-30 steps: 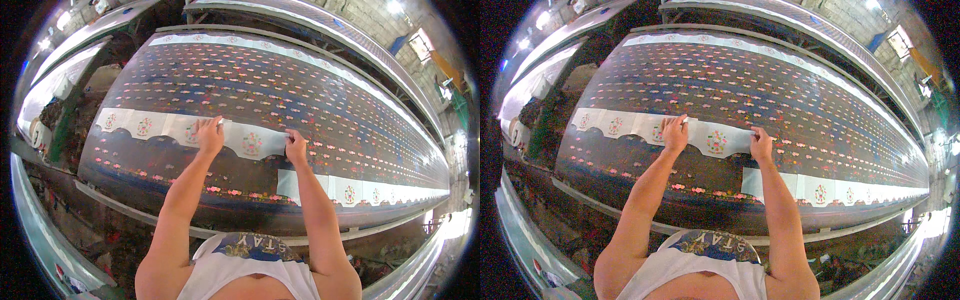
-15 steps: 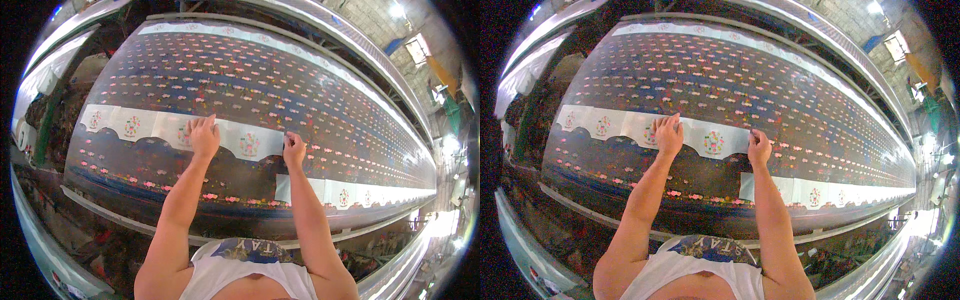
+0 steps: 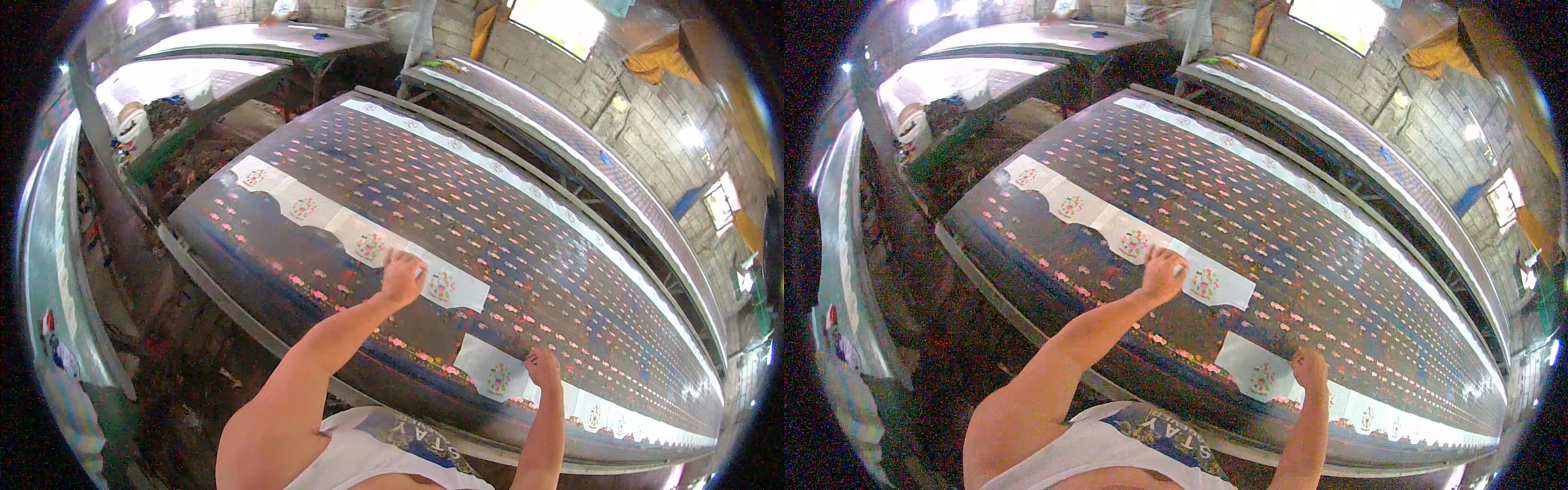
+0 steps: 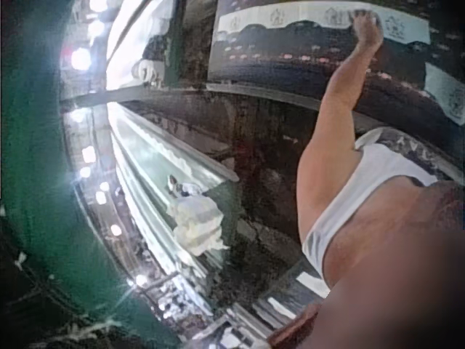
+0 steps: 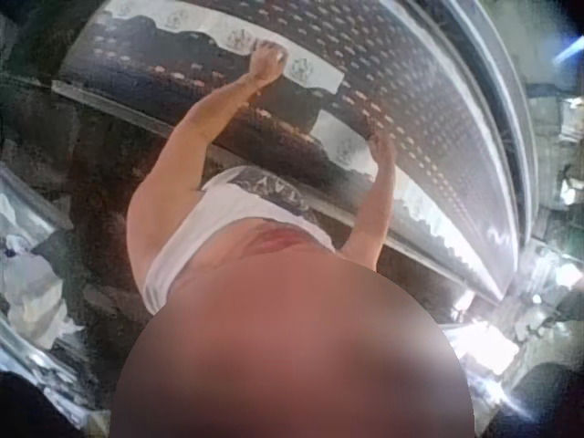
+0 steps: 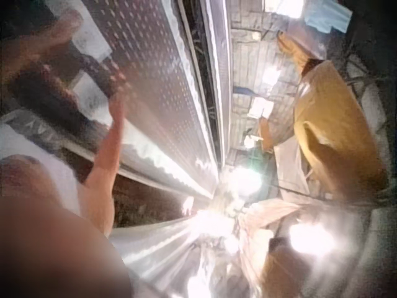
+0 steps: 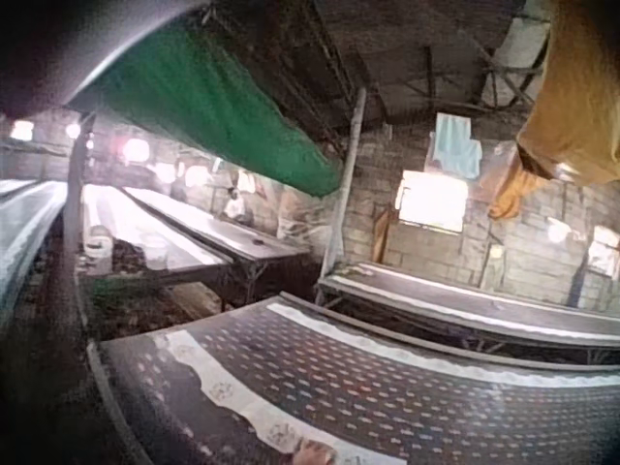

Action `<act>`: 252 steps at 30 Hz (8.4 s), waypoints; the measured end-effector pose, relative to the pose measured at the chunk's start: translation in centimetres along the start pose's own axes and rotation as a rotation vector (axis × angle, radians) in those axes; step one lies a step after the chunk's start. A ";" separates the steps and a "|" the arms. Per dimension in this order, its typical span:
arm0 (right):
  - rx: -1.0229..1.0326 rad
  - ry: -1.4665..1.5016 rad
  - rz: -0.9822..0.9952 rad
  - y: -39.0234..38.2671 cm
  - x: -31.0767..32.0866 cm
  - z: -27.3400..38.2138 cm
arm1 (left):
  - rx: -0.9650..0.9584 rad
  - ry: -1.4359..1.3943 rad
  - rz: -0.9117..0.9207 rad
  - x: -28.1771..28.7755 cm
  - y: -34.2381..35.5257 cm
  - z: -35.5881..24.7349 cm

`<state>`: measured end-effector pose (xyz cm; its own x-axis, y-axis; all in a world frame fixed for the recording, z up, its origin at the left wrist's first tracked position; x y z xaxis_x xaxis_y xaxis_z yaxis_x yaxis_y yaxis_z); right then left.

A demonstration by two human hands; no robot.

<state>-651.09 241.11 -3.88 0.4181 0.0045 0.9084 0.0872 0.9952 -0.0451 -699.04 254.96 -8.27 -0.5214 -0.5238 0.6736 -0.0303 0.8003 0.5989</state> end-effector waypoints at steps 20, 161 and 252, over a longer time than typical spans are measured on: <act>0.389 0.775 0.392 -8.3 6.8 -1.2 | -0.166 -0.340 0.605 -0.3 -8.9 -20.5; 0.341 0.041 0.139 -11.8 22.3 -45.6 | -0.295 -0.030 0.512 -21.2 -19.3 -64.6; 0.242 0.600 0.167 -16.4 37.9 -70.4 | 0.416 -0.491 0.491 -27.2 -23.5 -84.0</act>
<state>-572.96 218.04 2.06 0.8450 0.1745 0.5055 -0.1982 0.9801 -0.0071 -612.47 225.86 -4.30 -0.8698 0.0265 0.4927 0.0356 0.9993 0.0091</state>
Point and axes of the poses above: each hand's wrist, its own y-axis towards the middle knuckle, its own x-axis out of the back of the hand, z = x × y, the point moved 2 cm from there along y, towards the middle knuckle, and after that the axes turned 12 degrees about y, right-handed, at the moved point
